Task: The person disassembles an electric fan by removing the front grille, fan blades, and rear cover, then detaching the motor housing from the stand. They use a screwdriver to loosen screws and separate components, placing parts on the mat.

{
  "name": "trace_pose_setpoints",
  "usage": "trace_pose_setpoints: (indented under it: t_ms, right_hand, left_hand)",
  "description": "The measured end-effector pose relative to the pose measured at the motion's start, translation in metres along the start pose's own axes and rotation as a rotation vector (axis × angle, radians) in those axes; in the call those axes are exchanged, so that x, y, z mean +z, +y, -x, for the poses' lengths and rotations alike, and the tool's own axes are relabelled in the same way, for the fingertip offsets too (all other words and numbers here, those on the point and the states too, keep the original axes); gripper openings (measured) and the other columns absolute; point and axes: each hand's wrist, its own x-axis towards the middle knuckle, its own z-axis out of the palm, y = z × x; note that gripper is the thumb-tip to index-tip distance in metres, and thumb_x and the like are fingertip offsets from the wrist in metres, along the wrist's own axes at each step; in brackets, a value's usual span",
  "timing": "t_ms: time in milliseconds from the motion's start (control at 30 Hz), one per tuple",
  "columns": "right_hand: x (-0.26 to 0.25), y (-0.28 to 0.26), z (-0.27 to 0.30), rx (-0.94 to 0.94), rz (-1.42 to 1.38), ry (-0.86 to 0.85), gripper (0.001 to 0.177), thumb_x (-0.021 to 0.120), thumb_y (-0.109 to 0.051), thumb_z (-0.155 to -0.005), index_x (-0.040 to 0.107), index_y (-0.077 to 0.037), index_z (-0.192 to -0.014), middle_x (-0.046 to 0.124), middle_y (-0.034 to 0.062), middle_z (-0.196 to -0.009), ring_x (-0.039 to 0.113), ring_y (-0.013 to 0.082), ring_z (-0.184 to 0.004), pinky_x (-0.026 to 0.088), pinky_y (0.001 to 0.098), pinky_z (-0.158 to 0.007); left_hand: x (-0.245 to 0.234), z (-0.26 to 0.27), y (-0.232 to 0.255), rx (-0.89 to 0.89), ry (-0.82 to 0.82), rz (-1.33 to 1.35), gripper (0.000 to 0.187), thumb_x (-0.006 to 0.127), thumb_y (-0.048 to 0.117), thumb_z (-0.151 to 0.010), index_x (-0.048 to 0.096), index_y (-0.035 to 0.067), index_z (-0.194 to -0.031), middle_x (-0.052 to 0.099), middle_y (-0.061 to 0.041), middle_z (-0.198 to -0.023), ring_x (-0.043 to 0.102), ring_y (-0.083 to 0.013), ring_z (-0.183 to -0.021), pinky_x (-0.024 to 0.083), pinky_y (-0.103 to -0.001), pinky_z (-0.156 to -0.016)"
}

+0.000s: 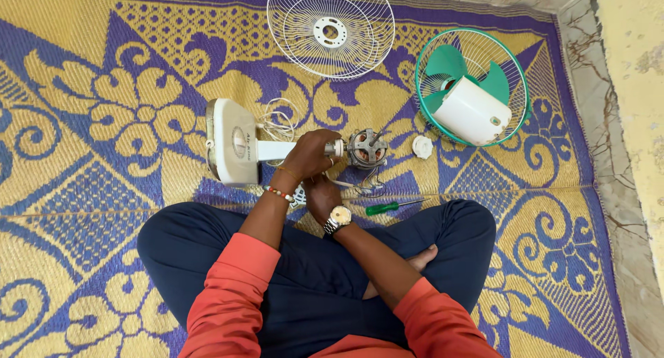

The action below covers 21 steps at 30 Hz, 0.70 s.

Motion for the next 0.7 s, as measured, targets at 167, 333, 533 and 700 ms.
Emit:
trace_pose_setpoints:
  t_ms: [167,333,533,700]
  right_hand:
    - [-0.013,-0.008,0.009,-0.034,-0.077,0.113,0.031,0.067,-0.013,-0.089,0.065,0.001,-0.117,0.066,0.02,-0.108,0.066,0.0388,-0.093,0.055,0.0496,-0.076]
    - [-0.032,-0.02,0.02,-0.017,-0.108,0.123,0.026,0.07,-0.017,-0.093,0.07,0.0,-0.112,0.068,0.0185,-0.106,0.067,0.0362,-0.09,0.056,0.0453,-0.076]
    - [-0.068,-0.027,0.042,-0.019,-0.144,0.146,0.027,0.073,-0.018,-0.093,0.072,0.001,-0.111,0.07,0.0183,-0.108,0.07,0.0338,-0.093,0.058,0.041,-0.078]
    - [-0.109,-0.026,0.055,-0.025,-0.103,0.202,0.03,0.077,-0.02,-0.091,0.073,0.0,-0.112,0.071,0.0175,-0.109,0.071,0.032,-0.096,0.059,0.0391,-0.08]
  left_hand:
    - [0.0,-0.001,0.0,-0.057,-0.029,0.003,0.047,0.089,0.016,-0.072,0.073,0.002,-0.114,0.073,-0.02,-0.113,0.069,-0.0386,-0.104,0.055,-0.043,-0.091]
    - [-0.006,-0.001,0.0,-0.019,-0.017,-0.013,0.049,0.09,0.016,-0.071,0.073,0.001,-0.114,0.073,-0.019,-0.115,0.069,-0.0379,-0.106,0.055,-0.043,-0.092]
    - [-0.019,-0.002,0.003,-0.121,-0.014,0.092,0.052,0.09,0.019,-0.072,0.072,0.001,-0.118,0.074,-0.017,-0.117,0.072,-0.0312,-0.106,0.057,-0.038,-0.093]
    - [-0.023,-0.004,0.01,-0.175,-0.023,0.192,0.051,0.089,0.021,-0.075,0.072,0.001,-0.119,0.074,-0.016,-0.117,0.073,-0.0271,-0.106,0.058,-0.036,-0.092]
